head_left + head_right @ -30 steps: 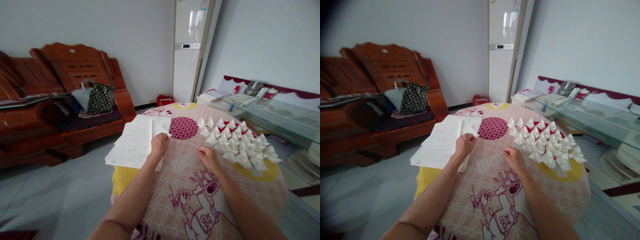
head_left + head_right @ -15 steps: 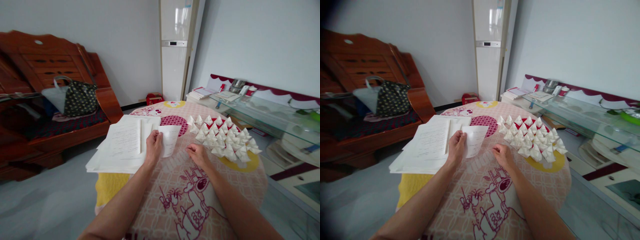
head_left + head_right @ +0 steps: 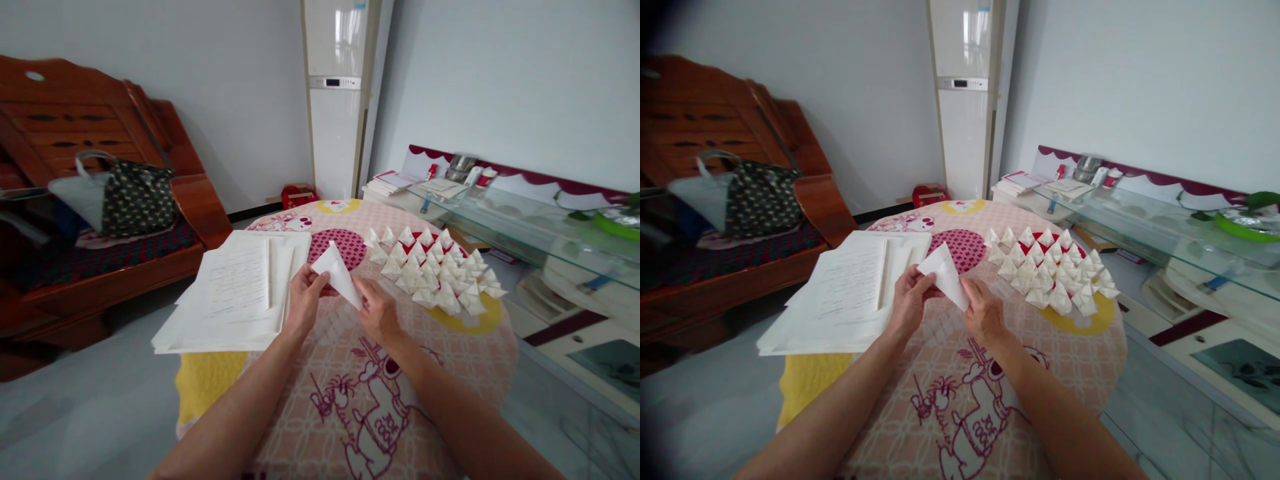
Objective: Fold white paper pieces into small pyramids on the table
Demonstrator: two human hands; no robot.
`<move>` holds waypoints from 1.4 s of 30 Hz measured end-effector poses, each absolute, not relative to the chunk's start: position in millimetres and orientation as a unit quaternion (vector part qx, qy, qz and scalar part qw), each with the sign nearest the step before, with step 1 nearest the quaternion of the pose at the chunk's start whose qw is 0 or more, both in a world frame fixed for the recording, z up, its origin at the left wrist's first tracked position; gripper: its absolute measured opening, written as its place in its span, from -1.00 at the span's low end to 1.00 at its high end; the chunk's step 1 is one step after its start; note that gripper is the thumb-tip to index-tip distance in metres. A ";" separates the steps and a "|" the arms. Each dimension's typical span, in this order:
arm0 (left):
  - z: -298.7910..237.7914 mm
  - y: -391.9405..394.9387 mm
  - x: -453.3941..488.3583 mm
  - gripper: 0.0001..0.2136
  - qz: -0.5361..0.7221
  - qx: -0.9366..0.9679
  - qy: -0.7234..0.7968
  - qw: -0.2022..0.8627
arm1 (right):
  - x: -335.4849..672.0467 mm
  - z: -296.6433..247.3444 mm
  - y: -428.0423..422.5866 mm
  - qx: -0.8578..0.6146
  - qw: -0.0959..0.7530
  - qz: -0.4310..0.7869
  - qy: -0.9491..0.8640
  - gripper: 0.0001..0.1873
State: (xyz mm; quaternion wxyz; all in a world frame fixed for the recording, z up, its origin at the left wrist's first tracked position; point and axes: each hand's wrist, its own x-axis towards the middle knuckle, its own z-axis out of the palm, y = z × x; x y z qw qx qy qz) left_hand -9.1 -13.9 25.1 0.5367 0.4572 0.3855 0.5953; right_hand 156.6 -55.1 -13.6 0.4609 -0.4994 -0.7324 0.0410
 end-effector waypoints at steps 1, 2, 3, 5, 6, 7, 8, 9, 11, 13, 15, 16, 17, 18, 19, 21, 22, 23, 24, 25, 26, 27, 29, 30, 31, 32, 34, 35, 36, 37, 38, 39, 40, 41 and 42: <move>25.7 -14.9 -9.0 -0.64 0.588 0.465 0.380 0.542 | 159.6 -12.4 -54.5 -0.501 0.470 0.040 -0.725 -0.37; 26.2 -15.6 -9.3 -0.64 0.583 0.473 0.373 0.545 | 162.8 -10.8 -54.1 -0.503 0.479 0.044 -0.718 -0.41; 26.3 -15.9 -10.0 -0.65 0.583 0.481 0.367 0.542 | 165.9 -8.9 -53.9 -0.505 0.486 0.053 -0.711 -0.44; 26.0 -15.0 -12.5 -0.66 0.595 0.494 0.359 0.523 | 171.0 -5.1 -54.1 -0.505 0.501 0.082 -0.698 -0.48; 25.6 -13.7 -14.2 -0.68 0.604 0.499 0.361 0.505 | 172.8 -3.2 -54.3 -0.504 0.511 0.092 -0.691 -0.50; 25.1 -11.8 -16.0 -0.70 0.612 0.503 0.367 0.487 | 174.2 -1.4 -54.5 -0.501 0.523 0.093 -0.683 -0.53; 24.5 -9.4 -17.9 -0.74 0.619 0.507 0.374 0.469 | 175.2 0.4 -54.7 -0.499 0.535 0.086 -0.676 -0.57; 23.7 -6.8 -19.8 -0.76 0.620 0.514 0.383 0.452 | 176.0 1.9 -54.8 -0.498 0.545 0.071 -0.671 -0.60; 22.0 -1.8 -22.9 -0.71 0.611 0.536 0.399 0.424 | 177.1 4.6 -55.1 -0.491 0.558 0.036 -0.668 -0.64; 20.6 1.5 -25.2 -0.59 0.598 0.568 0.400 0.399 | 177.8 6.1 -55.5 -0.482 0.563 0.006 -0.671 -0.63; 20.4 1.9 -26.7 -0.47 0.585 0.613 0.380 0.372 | 178.4 6.4 -56.1 -0.476 0.562 -0.016 -0.676 -0.59; 20.9 1.2 -27.5 -0.42 0.578 0.636 0.368 0.354 | 178.8 6.1 -56.4 -0.475 0.560 -0.023 -0.679 -0.57; 21.6 0.2 -28.4 -0.38 0.571 0.660 0.359 0.331 | 179.1 5.5 -56.5 -0.473 0.556 -0.028 -0.683 -0.55; 22.3 -0.8 -29.7 -0.36 0.566 0.680 0.354 0.303 | 179.5 4.7 -56.5 -0.469 0.553 -0.030 -0.688 -0.53; 22.8 -1.2 -31.2 -0.36 0.560 0.697 0.354 0.273 | 179.9 3.7 -56.2 -0.464 0.550 -0.031 -0.693 -0.51; 22.1 0.8 -35.3 -0.42 0.542 0.728 0.365 0.209 | 180.7 0.9 -54.6 -0.459 0.540 -0.026 -0.705 -0.47; 20.5 3.3 -37.7 -0.48 0.529 0.742 0.370 0.181 | 181.2 -0.8 -53.5 -0.461 0.532 -0.021 -0.710 -0.46; 18.1 6.6 -40.3 -0.55 0.514 0.756 0.375 0.154 | 181.6 -2.5 -52.2 -0.466 0.521 -0.013 -0.715 -0.45; 14.9 10.4 -42.7 -0.60 0.497 0.769 0.380 0.132 | 182.1 -4.2 -50.8 -0.471 0.509 -0.003 -0.721 -0.45; 11.3 14.1 -45.0 -0.65 0.479 0.779 0.388 0.118 | 182.5 -5.7 -49.5 -0.478 0.495 0.011 -0.725 -0.45; 7.7 17.4 -46.9 -0.68 0.455 0.793 0.388 0.116 | 182.9 -6.9 -48.4 -0.485 0.481 0.026 -0.730 -0.46; 4.4 19.8 -48.2 -0.70 0.432 0.807 0.384 0.122 | 183.2 -7.9 -47.4 -0.491 0.467 0.043 -0.734 -0.47; 0.0 21.6 -49.4 -0.74 0.385 0.833 0.365 0.154 | 183.4 -8.5 -46.4 -0.506 0.438 0.079 -0.739 -0.51; -0.6 20.9 -49.1 -0.75 0.367 0.842 0.357 0.173 | 183.3 -8.1 -46.2 -0.515 0.423 0.096 -0.739 -0.54; -0.1 19.4 -48.5 -0.77 0.350 0.846 0.352 0.192 | 183.2 -7.2 -46.2 -0.526 0.410 0.111 -0.737 -0.57; 1.5 17.4 -47.6 -0.79 0.334 0.848 0.353 0.210 | 183.1 -5.9 -46.4 -0.537 0.398 0.125 -0.733 -0.61; 7.0 13.1 -45.7 -0.81 0.301 0.844 0.370 0.245 | 183.2 -2.3 -47.0 -0.559 0.384 0.153 -0.719 -0.70; 10.3 11.3 -45.1 -0.82 0.281 0.840 0.383 0.264 | 183.7 -0.1 -47.4 -0.570 0.380 0.171 -0.709 -0.74; 13.5 9.8 -44.8 -0.83 0.257 0.834 0.398 0.282 | 184.5 2.1 -47.9 -0.582 0.376 0.195 -0.694 -0.78; 16.2 8.8 -44.8 -0.83 0.232 0.828 0.412 0.301 | 185.7 4.3 -48.5 -0.596 0.369 0.229 -0.675 -0.82; 18.4 8.2 -45.1 -0.82 0.209 0.822 0.422 0.321 | 187.5 6.3 -49.3 -0.610 0.360 0.271 -0.652 -0.85; 19.8 7.9 -45.8 -0.78 0.187 0.817 0.426 0.341 | 189.8 8.1 -50.2 -0.620 0.347 0.318 -0.628 -0.88; 20.4 7.8 -46.6 -0.74 0.167 0.813 0.425 0.362 | 192.5 9.6 -51.4 -0.625 0.331 0.366 -0.605 -0.90; 20.3 7.8 -47.6 -0.71 0.152 0.808 0.421 0.384 | 195.6 10.8 -52.7 -0.621 0.316 0.411 -0.588 -0.92; 19.8 7.8 -48.5 -0.69 0.141 0.802 0.415 0.406 | 198.9 11.7 -54.0 -0.613 0.303 0.448 -0.576 -0.94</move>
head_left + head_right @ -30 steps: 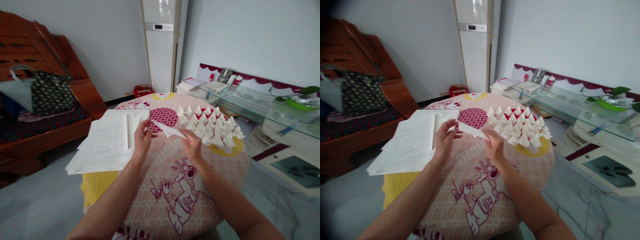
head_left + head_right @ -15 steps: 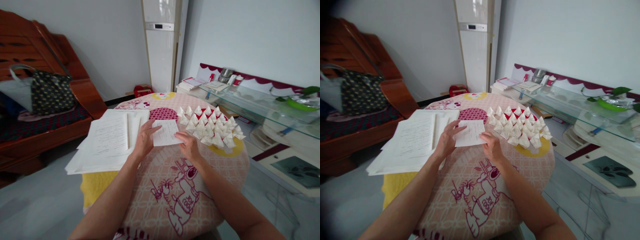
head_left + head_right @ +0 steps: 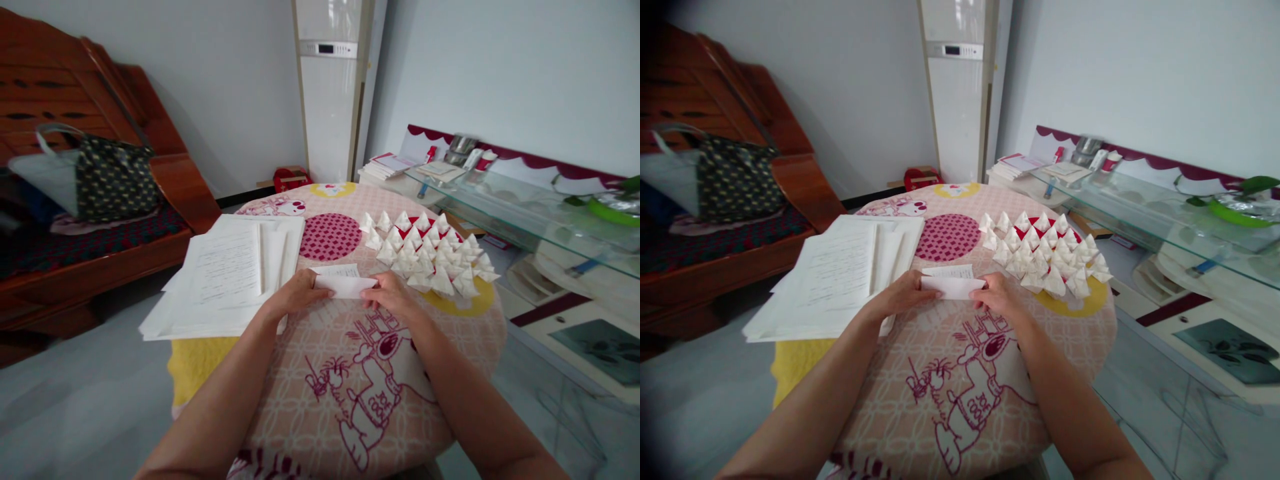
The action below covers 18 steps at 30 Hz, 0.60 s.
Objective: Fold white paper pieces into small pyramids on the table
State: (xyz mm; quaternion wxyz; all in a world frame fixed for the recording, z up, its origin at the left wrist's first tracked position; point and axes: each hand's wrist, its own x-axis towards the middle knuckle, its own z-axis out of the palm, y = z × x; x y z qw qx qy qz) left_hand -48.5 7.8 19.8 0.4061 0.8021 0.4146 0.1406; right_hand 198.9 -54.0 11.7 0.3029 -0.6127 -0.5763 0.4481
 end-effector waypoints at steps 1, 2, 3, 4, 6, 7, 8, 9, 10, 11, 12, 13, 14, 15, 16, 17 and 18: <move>18.8 7.7 -49.5 -0.67 0.131 0.796 0.408 0.428 | 202.2 12.3 -55.4 -0.601 0.293 0.478 -0.570 -0.95; 17.7 7.5 -50.3 -0.66 0.124 0.790 0.400 0.448 | 205.3 12.6 -56.6 -0.589 0.284 0.501 -0.567 -0.95; 16.6 7.4 -51.2 -0.65 0.117 0.784 0.390 0.468 | 207.9 12.6 -57.7 -0.580 0.276 0.518 -0.565 -0.95; 15.5 7.3 -51.9 -0.64 0.112 0.780 0.380 0.484 | 210.0 12.3 -58.4 -0.574 0.270 0.530 -0.563 -0.94; 13.8 7.6 -53.2 -0.62 0.104 0.779 0.368 0.497 | 212.0 11.0 -58.9 -0.569 0.260 0.543 -0.561 -0.95; 13.2 8.0 -53.9 -0.61 0.103 0.779 0.373 0.493 | 212.0 10.0 -58.8 -0.570 0.259 0.544 -0.559 -0.94; 12.9 8.8 -54.4 -0.59 0.104 0.779 0.386 0.483 | 211.4 8.9 -58.3 -0.574 0.263 0.542 -0.554 -0.92; 12.8 9.7 -54.9 -0.58 0.108 0.778 0.404 0.470 | 210.5 7.7 -57.7 -0.580 0.271 0.539 -0.548 -0.90; 12.9 10.7 -55.2 -0.58 0.112 0.775 0.420 0.458 | 209.5 6.6 -56.9 -0.585 0.282 0.535 -0.541 -0.87; 13.2 11.7 -55.3 -0.58 0.116 0.772 0.433 0.450 | 208.7 5.7 -56.1 -0.589 0.295 0.532 -0.532 -0.85; 13.7 12.5 -55.2 -0.59 0.118 0.771 0.440 0.444 | 208.3 5.1 -55.3 -0.590 0.308 0.531 -0.524 -0.83; 14.4 12.9 -54.8 -0.61 0.118 0.771 0.444 0.440 | 208.5 4.9 -54.7 -0.589 0.320 0.532 -0.517 -0.82; 15.4 12.9 -54.3 -0.62 0.114 0.773 0.446 0.437 | 209.3 5.2 -54.4 -0.586 0.328 0.536 -0.512 -0.80; 16.5 12.3 -53.5 -0.62 0.106 0.775 0.446 0.434 | 210.8 6.0 -54.5 -0.580 0.331 0.543 -0.510 -0.78; 17.6 11.2 -52.6 -0.62 0.098 0.778 0.447 0.432 | 212.8 7.3 -54.9 -0.573 0.329 0.552 -0.509 -0.77; 18.7 9.7 -51.6 -0.62 0.088 0.779 0.447 0.431 | 215.0 8.9 -55.7 -0.567 0.323 0.561 -0.510 -0.75; 19.7 7.9 -50.6 -0.62 0.078 0.780 0.446 0.433 | 217.1 10.7 -56.9 -0.563 0.313 0.569 -0.511 -0.74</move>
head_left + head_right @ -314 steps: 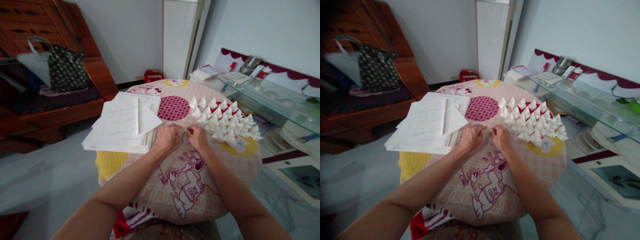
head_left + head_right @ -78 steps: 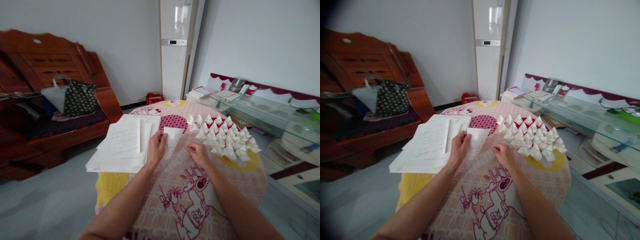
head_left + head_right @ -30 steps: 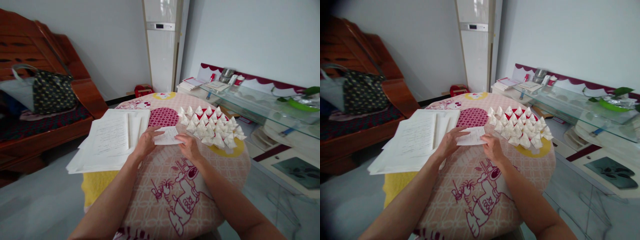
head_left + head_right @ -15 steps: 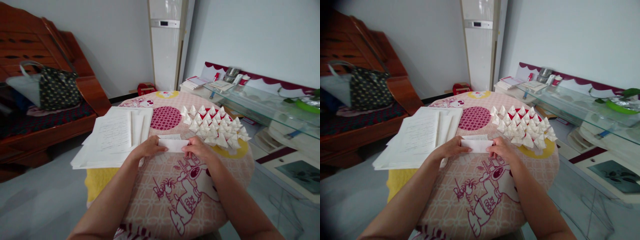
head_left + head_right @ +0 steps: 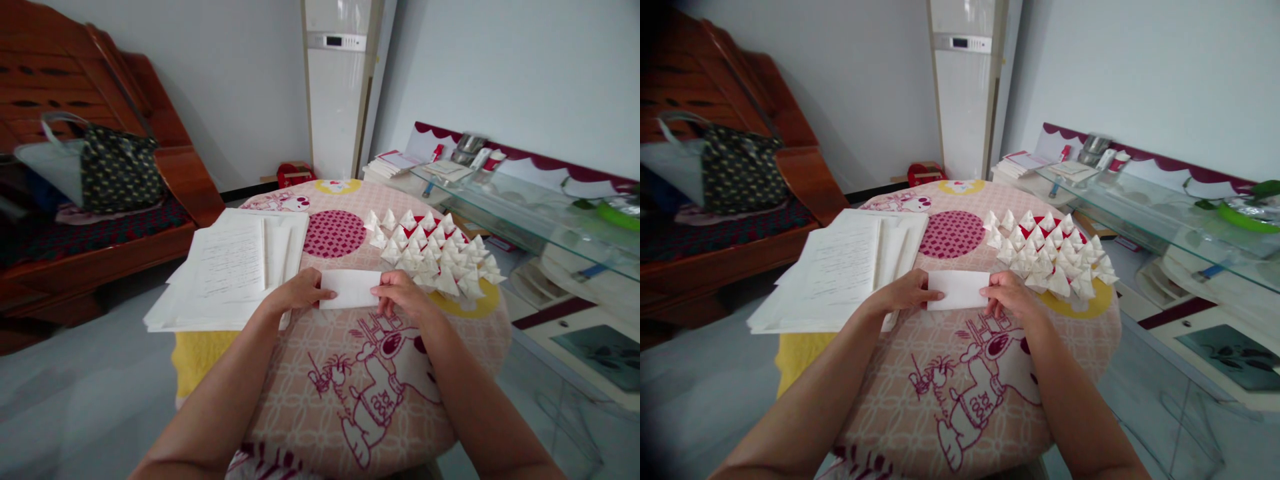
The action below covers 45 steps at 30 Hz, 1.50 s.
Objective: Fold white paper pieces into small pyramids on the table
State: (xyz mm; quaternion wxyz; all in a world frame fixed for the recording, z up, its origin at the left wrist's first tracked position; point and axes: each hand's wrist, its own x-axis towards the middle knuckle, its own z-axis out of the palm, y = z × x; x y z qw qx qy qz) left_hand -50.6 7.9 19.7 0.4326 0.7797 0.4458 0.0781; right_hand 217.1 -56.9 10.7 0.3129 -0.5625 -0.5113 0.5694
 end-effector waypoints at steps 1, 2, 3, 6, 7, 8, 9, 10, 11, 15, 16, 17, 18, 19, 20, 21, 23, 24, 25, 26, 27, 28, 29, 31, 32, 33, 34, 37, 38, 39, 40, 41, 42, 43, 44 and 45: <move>20.4 6.1 -49.6 -0.62 0.070 0.779 0.443 0.438 | 218.8 12.4 -58.2 -0.563 0.299 0.575 -0.513 -0.75; 20.8 4.5 -48.7 -0.63 0.066 0.777 0.441 0.444 | 219.8 14.0 -59.5 -0.568 0.285 0.576 -0.514 -0.75; 20.8 3.3 -47.9 -0.64 0.068 0.773 0.443 0.449 | 219.8 15.1 -60.6 -0.579 0.274 0.572 -0.513 -0.77; 19.5 2.5 -46.3 -0.69 0.094 0.742 0.467 0.473 | 215.1 14.7 -61.8 -0.620 0.257 0.543 -0.505 -0.87; 19.0 2.9 -46.0 -0.71 0.104 0.727 0.478 0.482 | 212.6 13.4 -61.4 -0.631 0.259 0.530 -0.504 -0.91; 18.8 3.3 -45.6 -0.73 0.110 0.713 0.490 0.489 | 210.0 11.9 -60.8 -0.642 0.265 0.513 -0.505 -0.93; 19.0 3.5 -45.2 -0.74 0.113 0.701 0.502 0.493 | 207.6 10.5 -60.0 -0.651 0.273 0.493 -0.509 -0.92; 19.6 3.5 -44.8 -0.74 0.113 0.693 0.515 0.492 | 205.5 9.5 -59.2 -0.658 0.285 0.469 -0.515 -0.85; 20.7 3.1 -44.1 -0.74 0.109 0.688 0.527 0.487 | 203.8 9.1 -58.7 -0.665 0.297 0.443 -0.523 -0.75; 27.2 -0.8 -40.7 -0.70 0.083 0.691 0.564 0.444 | 200.0 13.8 -58.7 -0.673 0.311 0.383 -0.550 -0.32; 28.4 -1.7 -39.9 -0.69 0.079 0.693 0.569 0.436 | 199.5 15.4 -59.0 -0.675 0.308 0.376 -0.555 -0.31; 29.2 -2.4 -39.3 -0.69 0.076 0.694 0.574 0.429 | 199.1 16.6 -59.2 -0.676 0.304 0.371 -0.559 -0.35; 29.6 -2.9 -38.8 -0.69 0.073 0.695 0.577 0.423 | 198.8 17.2 -59.3 -0.679 0.301 0.366 -0.561 -0.41; 29.6 -3.1 -38.6 -0.70 0.070 0.696 0.580 0.418 | 198.5 17.2 -59.1 -0.682 0.297 0.363 -0.562 -0.47; 29.1 -3.1 -38.6 -0.71 0.069 0.699 0.581 0.411 | 198.3 16.5 -58.8 -0.684 0.294 0.360 -0.562 -0.53; 28.5 -3.0 -38.7 -0.72 0.068 0.705 0.580 0.403 | 198.3 15.4 -58.4 -0.686 0.291 0.358 -0.562 -0.58; 26.9 -2.8 -39.3 -0.74 0.068 0.717 0.577 0.385 | 198.5 12.2 -57.3 -0.685 0.289 0.355 -0.566 -0.63; 26.2 -2.7 -39.6 -0.74 0.069 0.721 0.576 0.378 | 198.8 10.4 -56.8 -0.685 0.289 0.352 -0.568 -0.65; 25.7 -2.7 -39.8 -0.74 0.069 0.723 0.576 0.374 | 199.2 8.7 -56.4 -0.685 0.289 0.349 -0.570 -0.67; 25.4 -2.7 -39.9 -0.74 0.068 0.722 0.578 0.372 | 199.7 7.1 -56.1 -0.685 0.289 0.347 -0.572 -0.68; 25.2 -2.7 -39.9 -0.74 0.067 0.720 0.581 0.374 | 200.2 5.6 -56.0 -0.684 0.288 0.346 -0.574 -0.70; 25.3 -2.7 -39.8 -0.75 0.066 0.717 0.583 0.377 | 200.8 4.3 -55.9 -0.684 0.289 0.343 -0.576 -0.71; 25.6 -2.8 -39.6 -0.75 0.065 0.713 0.584 0.382 | 201.3 3.3 -55.8 -0.683 0.289 0.340 -0.578 -0.72; 26.4 -2.8 -39.1 -0.75 0.065 0.704 0.588 0.394 | 202.2 1.7 -55.8 -0.679 0.293 0.334 -0.584 -0.75; 26.9 -2.8 -38.9 -0.75 0.065 0.699 0.591 0.398 | 202.5 1.3 -55.7 -0.678 0.295 0.331 -0.587 -0.75; 27.3 -2.8 -38.7 -0.75 0.064 0.695 0.593 0.402 | 202.7 1.1 -55.6 -0.677 0.295 0.328 -0.589 -0.76; 27.7 -2.8 -38.5 -0.75 0.063 0.692 0.595 0.404 | 202.7 1.1 -55.5 -0.677 0.296 0.327 -0.589 -0.76; 28.2 -2.7 -38.2 -0.74 0.063 0.687 0.597 0.410 | 201.8 2.5 -55.4 -0.684 0.290 0.332 -0.581 -0.74; 28.3 -2.8 -38.2 -0.74 0.065 0.684 0.597 0.413 | 201.4 3.3 -55.6 -0.686 0.289 0.333 -0.578 -0.73; 28.4 -2.9 -38.2 -0.74 0.067 0.682 0.597 0.417 | 201.0 4.1 -55.7 -0.688 0.288 0.333 -0.577 -0.73; 28.6 -3.0 -38.3 -0.74 0.069 0.681 0.596 0.419 | 200.6 4.8 -56.0 -0.689 0.287 0.332 -0.577 -0.73; 28.9 -3.2 -38.2 -0.74 0.070 0.682 0.595 0.421 | 200.3 5.4 -56.2 -0.690 0.287 0.331 -0.577 -0.73; 29.2 -3.5 -38.2 -0.73 0.071 0.682 0.594 0.421 | 200.0 5.8 -56.4 -0.691 0.287 0.331 -0.576 -0.74; 29.7 -3.7 -38.2 -0.73 0.072 0.683 0.593 0.421 | 199.9 5.9 -56.5 -0.692 0.287 0.330 -0.574 -0.74; 30.1 -3.9 -38.1 -0.73 0.072 0.683 0.593 0.421 | 199.8 5.9 -56.5 -0.693 0.287 0.331 -0.572 -0.74; 30.5 -4.2 -38.1 -0.72 0.071 0.684 0.592 0.420 | 199.8 5.7 -56.5 -0.693 0.288 0.331 -0.572 -0.74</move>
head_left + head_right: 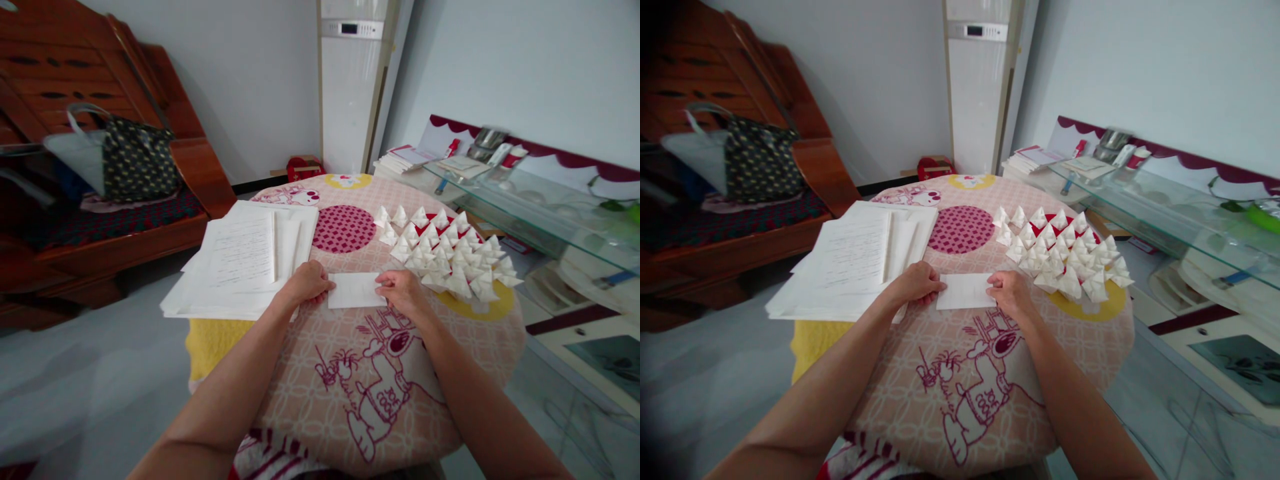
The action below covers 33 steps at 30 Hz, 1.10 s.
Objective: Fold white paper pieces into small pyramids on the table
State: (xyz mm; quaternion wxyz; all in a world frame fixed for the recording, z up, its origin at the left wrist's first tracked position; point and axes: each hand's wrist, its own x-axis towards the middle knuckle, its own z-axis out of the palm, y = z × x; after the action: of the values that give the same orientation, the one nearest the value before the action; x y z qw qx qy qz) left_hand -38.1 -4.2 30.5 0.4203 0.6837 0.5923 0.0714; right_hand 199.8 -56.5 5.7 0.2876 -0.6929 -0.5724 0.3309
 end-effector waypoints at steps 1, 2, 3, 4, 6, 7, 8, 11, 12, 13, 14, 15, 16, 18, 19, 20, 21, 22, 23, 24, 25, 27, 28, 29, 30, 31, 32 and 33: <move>30.7 -4.3 -38.0 -0.71 0.070 0.684 0.592 0.420 | 199.9 5.4 -56.4 -0.692 0.288 0.332 -0.573 -0.74; 30.7 -4.3 -38.1 -0.71 0.069 0.684 0.592 0.420 | 199.9 5.1 -56.3 -0.690 0.289 0.333 -0.574 -0.74; 30.5 -4.3 -38.2 -0.70 0.068 0.683 0.593 0.421 | 200.0 4.8 -56.2 -0.689 0.290 0.335 -0.574 -0.74; 30.1 -4.0 -38.4 -0.70 0.067 0.682 0.593 0.423 | 200.0 4.6 -56.1 -0.688 0.291 0.339 -0.573 -0.74; 28.9 -3.2 -38.8 -0.71 0.064 0.679 0.592 0.429 | 200.2 4.2 -55.8 -0.688 0.293 0.347 -0.566 -0.74; 28.4 -2.8 -39.0 -0.71 0.063 0.679 0.591 0.431 | 200.3 4.0 -55.6 -0.690 0.294 0.349 -0.562 -0.74; 28.0 -2.4 -39.2 -0.71 0.062 0.680 0.590 0.431 | 200.5 3.6 -55.4 -0.690 0.296 0.351 -0.560 -0.75; 27.8 -2.0 -39.3 -0.71 0.060 0.679 0.592 0.430 | 201.5 1.9 -54.7 -0.687 0.300 0.354 -0.559 -0.76; 28.0 -2.1 -39.3 -0.71 0.060 0.678 0.593 0.430 | 201.9 1.2 -54.4 -0.686 0.301 0.354 -0.560 -0.76; 28.2 -2.2 -39.2 -0.72 0.062 0.678 0.593 0.430 | 202.1 0.5 -54.1 -0.684 0.303 0.354 -0.561 -0.76; 28.3 -2.3 -39.2 -0.72 0.062 0.677 0.592 0.431 | 202.3 -0.1 -53.8 -0.684 0.304 0.352 -0.562 -0.76; 28.5 -2.3 -39.2 -0.72 0.064 0.677 0.591 0.433 | 202.2 -0.4 -53.7 -0.685 0.305 0.350 -0.562 -0.76; 28.6 -2.4 -39.3 -0.72 0.065 0.677 0.591 0.434 | 202.0 -0.6 -53.5 -0.686 0.306 0.348 -0.561 -0.76; 28.9 -2.2 -39.4 -0.72 0.066 0.678 0.589 0.434 | 201.2 -0.3 -53.5 -0.688 0.306 0.350 -0.557 -0.77; 29.0 -2.1 -39.4 -0.72 0.065 0.680 0.588 0.433 | 200.8 0.1 -53.6 -0.688 0.307 0.353 -0.554 -0.77; 29.2 -2.0 -39.3 -0.72 0.064 0.682 0.588 0.430 | 200.3 0.4 -53.8 -0.688 0.308 0.357 -0.552 -0.77; 29.3 -1.9 -39.2 -0.72 0.063 0.683 0.588 0.429 | 199.9 0.7 -53.9 -0.688 0.309 0.359 -0.550 -0.77; 29.4 -1.8 -39.1 -0.72 0.062 0.684 0.588 0.427 | 199.7 0.9 -53.9 -0.687 0.311 0.361 -0.549 -0.77; 29.3 -1.8 -39.0 -0.72 0.061 0.683 0.589 0.427 | 199.5 0.9 -53.9 -0.687 0.312 0.360 -0.548 -0.77; 29.1 -1.7 -39.0 -0.72 0.061 0.683 0.590 0.426 | 199.4 0.9 -53.9 -0.688 0.313 0.358 -0.548 -0.78; 28.6 -1.7 -39.0 -0.72 0.060 0.683 0.590 0.426 | 199.3 0.8 -53.7 -0.689 0.312 0.357 -0.548 -0.77; 27.2 -1.5 -39.1 -0.72 0.059 0.687 0.588 0.423 | 199.4 0.7 -53.5 -0.693 0.308 0.356 -0.547 -0.77; 26.2 -1.3 -39.3 -0.72 0.057 0.688 0.588 0.421 | 199.4 0.9 -53.4 -0.695 0.306 0.354 -0.546 -0.76; 25.3 -0.9 -39.4 -0.73 0.056 0.689 0.588 0.420 | 199.4 1.2 -53.5 -0.696 0.303 0.352 -0.547 -0.76; 24.4 -0.5 -39.6 -0.73 0.056 0.691 0.588 0.417 | 199.4 1.7 -53.6 -0.697 0.301 0.350 -0.549 -0.75; 23.7 0.0 -39.6 -0.73 0.054 0.692 0.589 0.414 | 199.3 2.2 -53.8 -0.697 0.298 0.348 -0.552 -0.75; 23.3 0.4 -39.5 -0.74 0.050 0.693 0.590 0.411 | 199.2 2.7 -54.0 -0.697 0.295 0.346 -0.554 -0.74; 23.3 0.7 -39.3 -0.74 0.046 0.694 0.591 0.408 | 199.0 3.1 -54.2 -0.698 0.293 0.345 -0.555 -0.74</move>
State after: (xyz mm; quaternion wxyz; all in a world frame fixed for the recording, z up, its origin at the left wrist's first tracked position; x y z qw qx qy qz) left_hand -39.3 0.7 23.3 0.4081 0.6939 0.5915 0.0459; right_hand 199.0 -54.2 3.1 0.2930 -0.6978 -0.5552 0.3450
